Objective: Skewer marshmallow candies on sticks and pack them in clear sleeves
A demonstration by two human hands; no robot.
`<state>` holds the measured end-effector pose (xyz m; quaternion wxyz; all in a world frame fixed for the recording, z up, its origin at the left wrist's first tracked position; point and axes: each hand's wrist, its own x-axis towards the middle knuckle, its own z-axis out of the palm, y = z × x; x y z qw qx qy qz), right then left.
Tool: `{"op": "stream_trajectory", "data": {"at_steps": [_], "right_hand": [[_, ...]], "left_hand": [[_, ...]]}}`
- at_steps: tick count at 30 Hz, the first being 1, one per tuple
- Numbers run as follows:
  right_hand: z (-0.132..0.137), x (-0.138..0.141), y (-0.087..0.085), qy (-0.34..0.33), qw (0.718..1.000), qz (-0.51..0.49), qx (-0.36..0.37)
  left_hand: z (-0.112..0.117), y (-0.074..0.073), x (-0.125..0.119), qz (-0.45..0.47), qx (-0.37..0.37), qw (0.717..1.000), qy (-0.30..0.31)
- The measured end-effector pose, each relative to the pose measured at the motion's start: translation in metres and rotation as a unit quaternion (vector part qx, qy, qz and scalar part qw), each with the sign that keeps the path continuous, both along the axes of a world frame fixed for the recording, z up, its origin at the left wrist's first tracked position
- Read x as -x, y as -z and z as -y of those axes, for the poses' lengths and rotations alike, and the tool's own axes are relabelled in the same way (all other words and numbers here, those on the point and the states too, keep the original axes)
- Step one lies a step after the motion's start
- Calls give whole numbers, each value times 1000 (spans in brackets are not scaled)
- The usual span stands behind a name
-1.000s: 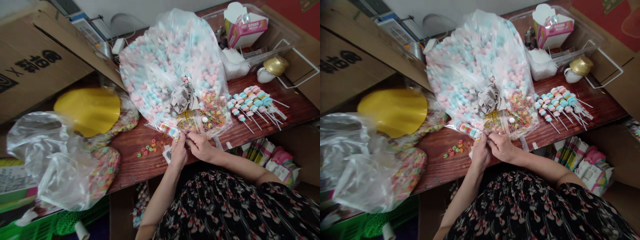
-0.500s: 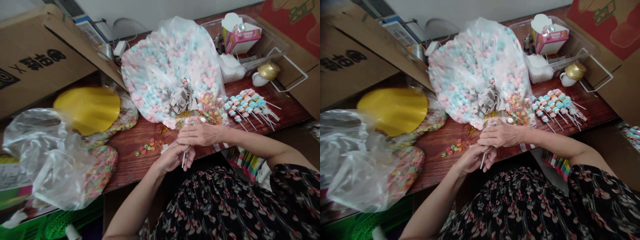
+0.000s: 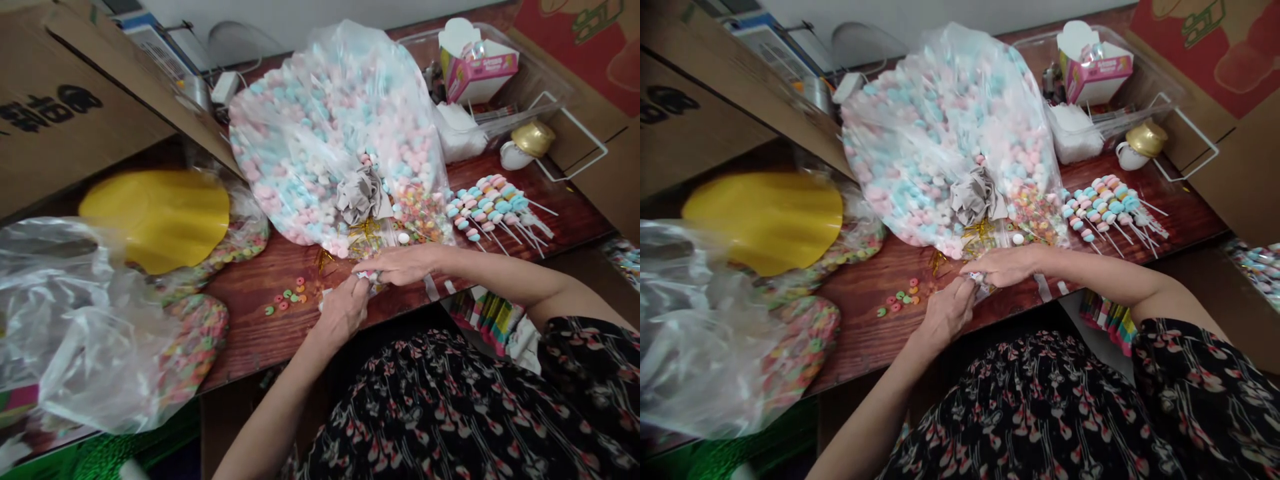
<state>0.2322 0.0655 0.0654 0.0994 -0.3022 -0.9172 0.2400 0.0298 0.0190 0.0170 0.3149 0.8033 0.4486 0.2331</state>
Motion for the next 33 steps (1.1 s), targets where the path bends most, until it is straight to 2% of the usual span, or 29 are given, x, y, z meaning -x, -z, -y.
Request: {"op": "stream_trajectory", "data": {"at_steps": [2, 3, 5, 6, 7, 8, 9, 10, 12, 14, 16, 18, 22, 25, 28, 31, 33], "right_hand": [[6, 2, -6, -18, 997, 18, -72], [10, 2, -8, -19, 992, 21, -120], [18, 4, -10, -16, 978, 22, -208], [20, 4, -9, -26, 971, 22, -238], [22, 4, -7, -39, 966, 23, -255], [23, 4, -4, -52, 964, 30, -260], [23, 4, -1, -65, 964, 43, -255], [22, 4, 2, -74, 966, 64, -241], [20, 5, 7, -76, 970, 113, -199], [17, 7, 8, -67, 974, 144, -163], [14, 9, 8, -55, 976, 153, -142], [13, 10, 7, -45, 978, 153, -134], [16, 11, 12, -32, 979, 144, -140], [21, 15, 15, -32, 978, 123, -166], [29, 20, 16, -39, 974, 70, -214], [34, 22, 19, -53, 963, -20, -262], [30, 22, 23, -44, 956, -80, -279]], "left_hand": [[1, -1, 0, 112, 104, 987, -43], [1, -2, 0, 174, 183, 966, -62], [3, -5, 1, 281, 352, 890, -77], [4, -7, 3, 312, 416, 851, -73], [5, -8, 4, 322, 457, 827, -63], [5, -9, 6, 314, 469, 824, -50], [5, -10, 7, 293, 452, 842, -38], [5, -10, 8, 266, 410, 872, -28], [5, -9, 7, 207, 281, 937, -14], [6, -5, 3, 146, 145, 978, -18], [8, -1, -2, 85, 54, 994, -31], [10, 2, -6, 44, 10, 998, -40], [15, 5, -9, 34, 12, 998, -48], [16, 4, -4, 117, 65, 989, -70], [19, 2, 5, 225, 178, 954, -92], [27, 3, 17, 304, 359, 873, -132], [33, 5, 27, 345, 436, 812, -177]]}}
